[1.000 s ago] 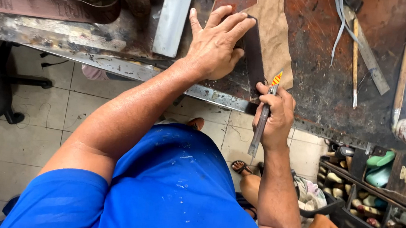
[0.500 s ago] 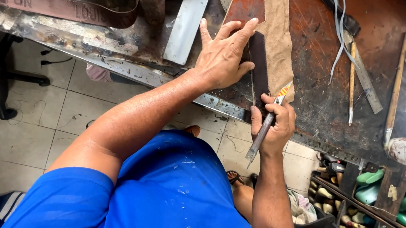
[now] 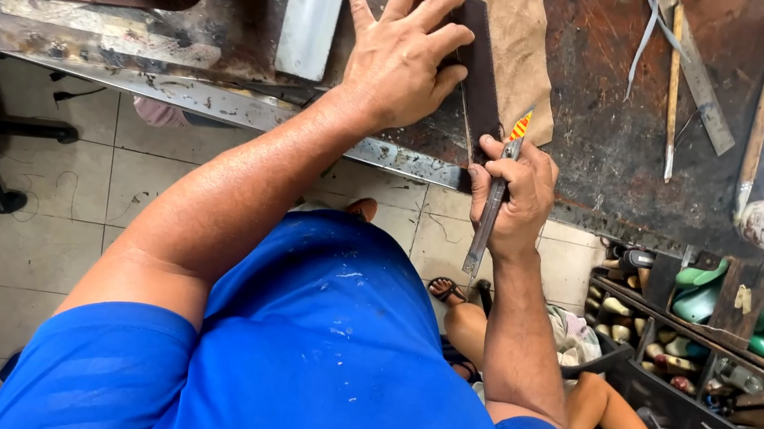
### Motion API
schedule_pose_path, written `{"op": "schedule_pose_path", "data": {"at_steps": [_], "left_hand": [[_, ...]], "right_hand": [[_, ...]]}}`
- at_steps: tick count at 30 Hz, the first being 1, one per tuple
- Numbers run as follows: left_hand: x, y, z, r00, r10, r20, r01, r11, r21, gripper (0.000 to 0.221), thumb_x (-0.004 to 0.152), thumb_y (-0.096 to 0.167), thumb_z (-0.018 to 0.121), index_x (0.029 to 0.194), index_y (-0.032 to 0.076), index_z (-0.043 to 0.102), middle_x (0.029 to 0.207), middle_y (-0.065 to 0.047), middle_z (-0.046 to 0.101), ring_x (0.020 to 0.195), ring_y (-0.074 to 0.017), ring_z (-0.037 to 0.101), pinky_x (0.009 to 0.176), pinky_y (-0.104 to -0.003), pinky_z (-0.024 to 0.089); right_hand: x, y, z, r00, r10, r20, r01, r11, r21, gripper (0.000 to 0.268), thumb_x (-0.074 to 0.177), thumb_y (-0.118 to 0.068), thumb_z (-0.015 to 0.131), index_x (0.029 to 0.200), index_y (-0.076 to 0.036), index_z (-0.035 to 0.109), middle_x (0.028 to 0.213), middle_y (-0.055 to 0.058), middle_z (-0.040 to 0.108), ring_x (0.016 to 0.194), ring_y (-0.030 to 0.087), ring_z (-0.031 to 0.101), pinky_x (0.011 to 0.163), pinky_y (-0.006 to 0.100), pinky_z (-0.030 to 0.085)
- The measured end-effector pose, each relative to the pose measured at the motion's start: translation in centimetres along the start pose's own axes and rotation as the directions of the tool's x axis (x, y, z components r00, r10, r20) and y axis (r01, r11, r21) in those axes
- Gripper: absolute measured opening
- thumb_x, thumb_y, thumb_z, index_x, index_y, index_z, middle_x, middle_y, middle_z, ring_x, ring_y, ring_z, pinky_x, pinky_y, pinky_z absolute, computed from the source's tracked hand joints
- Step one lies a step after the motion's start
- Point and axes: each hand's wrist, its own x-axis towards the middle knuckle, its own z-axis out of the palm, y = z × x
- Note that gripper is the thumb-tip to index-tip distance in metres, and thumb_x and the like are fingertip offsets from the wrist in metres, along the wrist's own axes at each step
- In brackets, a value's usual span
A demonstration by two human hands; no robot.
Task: Tracing and cutting leather pieces using a template and a sharp tool on a workbench
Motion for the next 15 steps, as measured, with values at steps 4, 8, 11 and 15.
{"op": "schedule_pose_path", "data": {"at_steps": [4, 8, 11, 15], "left_hand": [[0.05, -0.04, 0.02, 1.000, 0.009, -0.005, -0.009, 1.000, -0.017, 0.030, 0.086, 0.040, 0.078, 0.112, 0.025, 0.073, 0.141, 0.000, 0.052, 0.134, -0.0288, 0.036, 0.091, -0.093, 0.019], [-0.03, -0.16, 0.15, 1.000, 0.012, -0.020, -0.012, 1.000, -0.011, 0.032, 0.084, 0.041, 0.081, 0.111, 0.026, 0.073, 0.140, 0.000, 0.052, 0.134, -0.0282, 0.037, 0.090, -0.092, 0.020], [-0.04, -0.13, 0.07, 1.000, 0.011, -0.011, -0.011, 1.000, -0.013, 0.032, 0.085, 0.042, 0.080, 0.112, 0.025, 0.073, 0.141, 0.000, 0.051, 0.134, -0.0288, 0.037, 0.091, -0.093, 0.020], [-0.09, -0.18, 0.70, 1.000, 0.019, -0.018, -0.019, 1.000, 0.009, 0.032, 0.085, 0.040, 0.078, 0.112, 0.024, 0.076, 0.142, -0.002, 0.052, 0.135, -0.0326, 0.038, 0.093, -0.093, 0.014]], "right_hand": [[-0.28, 0.42, 0.22, 1.000, -0.021, -0.005, 0.021, 1.000, -0.011, 0.016, 0.099, -0.008, 0.074, 0.099, -0.010, 0.058, 0.118, 0.010, 0.076, 0.115, 0.037, 0.064, 0.100, 0.051, 0.041], [-0.28, 0.44, 0.37, 0.999, -0.044, -0.021, 0.044, 0.999, -0.003, 0.015, 0.099, -0.007, 0.073, 0.101, -0.011, 0.059, 0.117, 0.011, 0.077, 0.114, 0.035, 0.065, 0.099, 0.050, 0.041], [-0.12, 0.17, 0.20, 0.999, -0.038, -0.014, 0.038, 0.999, -0.011, 0.015, 0.099, -0.006, 0.073, 0.100, -0.010, 0.058, 0.117, 0.011, 0.077, 0.114, 0.036, 0.065, 0.099, 0.050, 0.041], [-0.35, 0.16, -0.04, 0.999, 0.038, 0.027, -0.038, 0.999, -0.019, 0.019, 0.096, -0.008, 0.076, 0.103, -0.009, 0.058, 0.120, 0.010, 0.075, 0.118, 0.040, 0.063, 0.104, 0.052, 0.040]]}}
